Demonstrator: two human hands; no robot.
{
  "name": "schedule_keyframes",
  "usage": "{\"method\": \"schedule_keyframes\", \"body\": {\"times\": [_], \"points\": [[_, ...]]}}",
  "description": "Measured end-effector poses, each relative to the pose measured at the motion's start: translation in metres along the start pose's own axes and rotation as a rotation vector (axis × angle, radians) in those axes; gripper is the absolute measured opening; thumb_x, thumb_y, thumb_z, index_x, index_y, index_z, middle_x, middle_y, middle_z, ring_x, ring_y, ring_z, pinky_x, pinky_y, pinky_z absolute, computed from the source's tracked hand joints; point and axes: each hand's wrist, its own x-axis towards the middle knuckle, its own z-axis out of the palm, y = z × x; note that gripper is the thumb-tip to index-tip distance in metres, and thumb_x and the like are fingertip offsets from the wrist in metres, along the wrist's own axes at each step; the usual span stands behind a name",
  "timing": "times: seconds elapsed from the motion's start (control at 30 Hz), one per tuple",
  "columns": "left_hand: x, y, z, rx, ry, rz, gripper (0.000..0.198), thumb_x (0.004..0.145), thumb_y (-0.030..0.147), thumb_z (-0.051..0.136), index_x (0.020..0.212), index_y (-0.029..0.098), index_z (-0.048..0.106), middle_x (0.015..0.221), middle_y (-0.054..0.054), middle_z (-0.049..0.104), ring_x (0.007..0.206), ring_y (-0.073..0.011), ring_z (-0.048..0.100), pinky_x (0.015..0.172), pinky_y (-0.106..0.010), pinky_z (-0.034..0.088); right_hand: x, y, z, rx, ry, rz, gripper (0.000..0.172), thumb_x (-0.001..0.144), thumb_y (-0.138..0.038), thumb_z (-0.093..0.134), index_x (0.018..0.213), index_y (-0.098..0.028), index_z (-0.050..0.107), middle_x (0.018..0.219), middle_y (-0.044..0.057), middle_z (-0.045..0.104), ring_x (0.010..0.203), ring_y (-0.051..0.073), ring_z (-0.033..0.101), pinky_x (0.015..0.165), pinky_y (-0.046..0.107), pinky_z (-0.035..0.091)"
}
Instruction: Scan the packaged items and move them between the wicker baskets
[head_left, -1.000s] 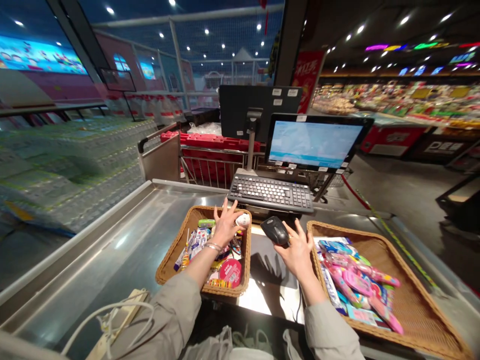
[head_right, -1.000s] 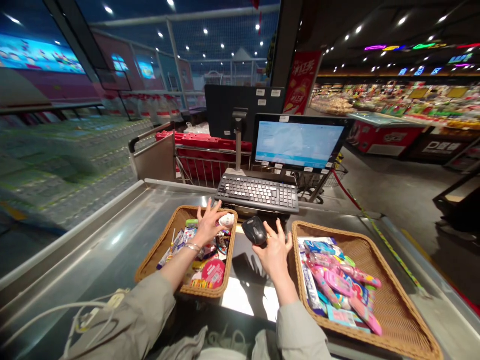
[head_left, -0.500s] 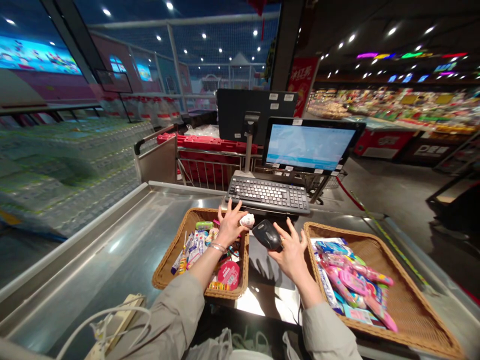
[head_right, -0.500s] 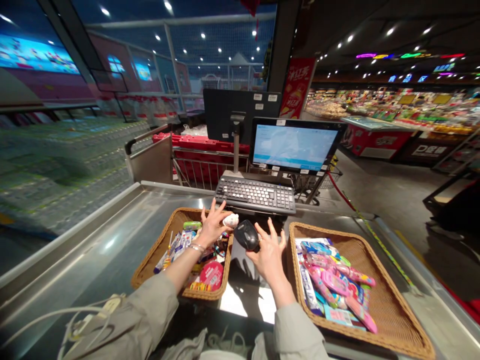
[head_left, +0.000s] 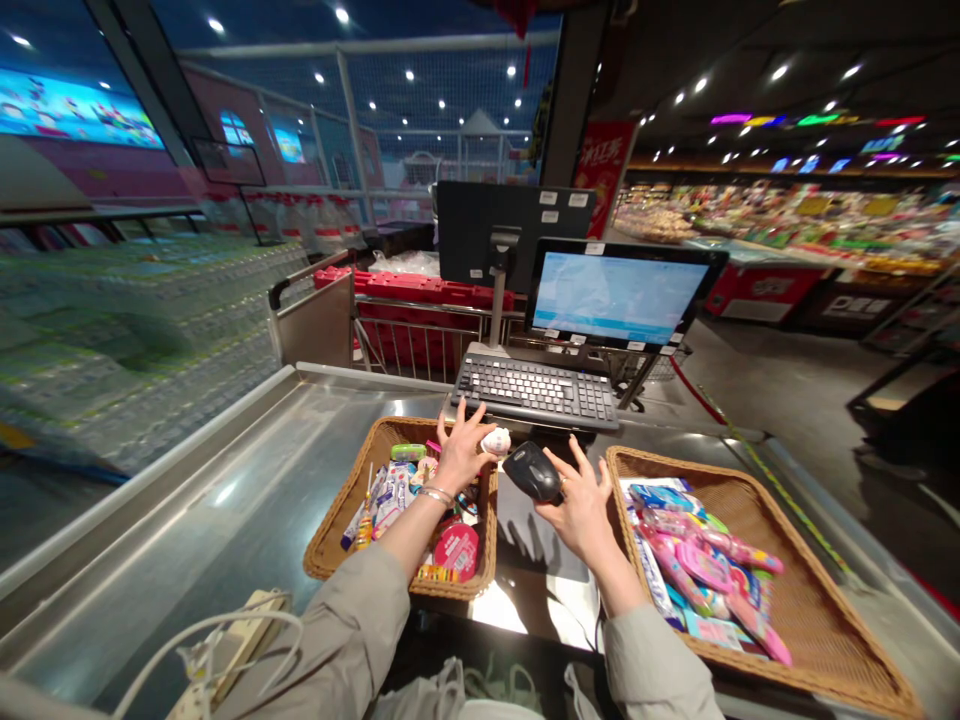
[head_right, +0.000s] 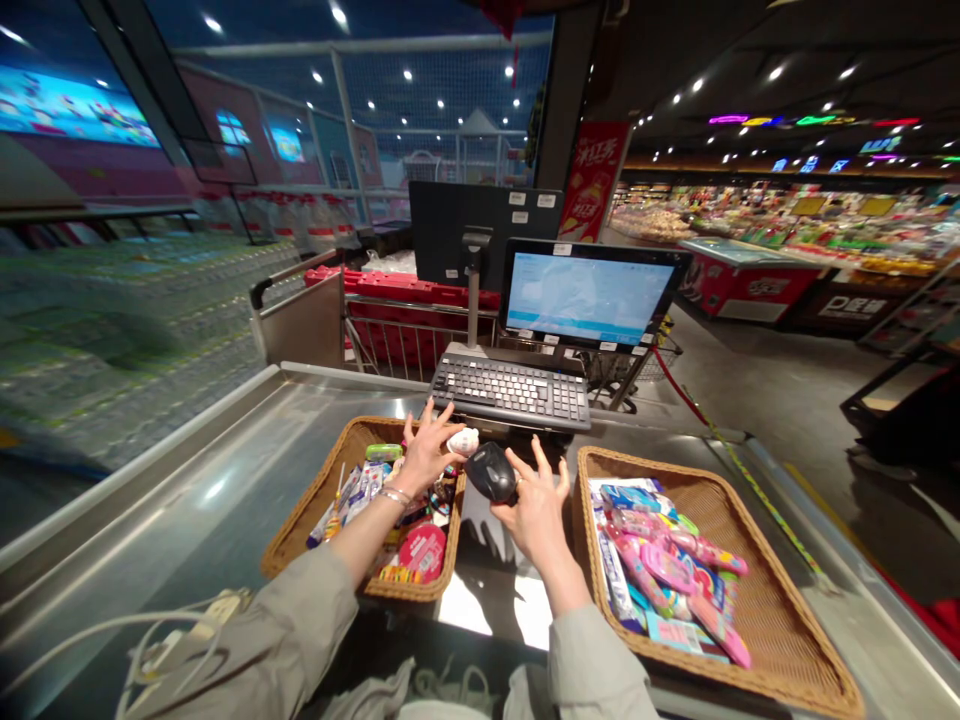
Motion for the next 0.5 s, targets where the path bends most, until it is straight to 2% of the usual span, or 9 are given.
{"method": "schedule_keyframes", "body": {"times": [0.5], "points": [[-0.0001, 0.0029, 0.0008, 0.006, 0.014, 0.010, 0.048, 0.073, 0.032, 0.077, 0.120, 0.032, 0.063, 0.151, -0.004, 0.043, 0.149, -0.0286, 0.016, 0.116, -0.064, 0.006, -0.0018, -0.0007, -0.0041, -0.029, 0.004, -0.005, 0.029, 0.075, -0.025, 0.057, 0.101, -0.026, 0.070, 0.132, 0.005, 0.062, 0.143, 0.032, 0.028, 0.110, 0.066, 0.011]]}}
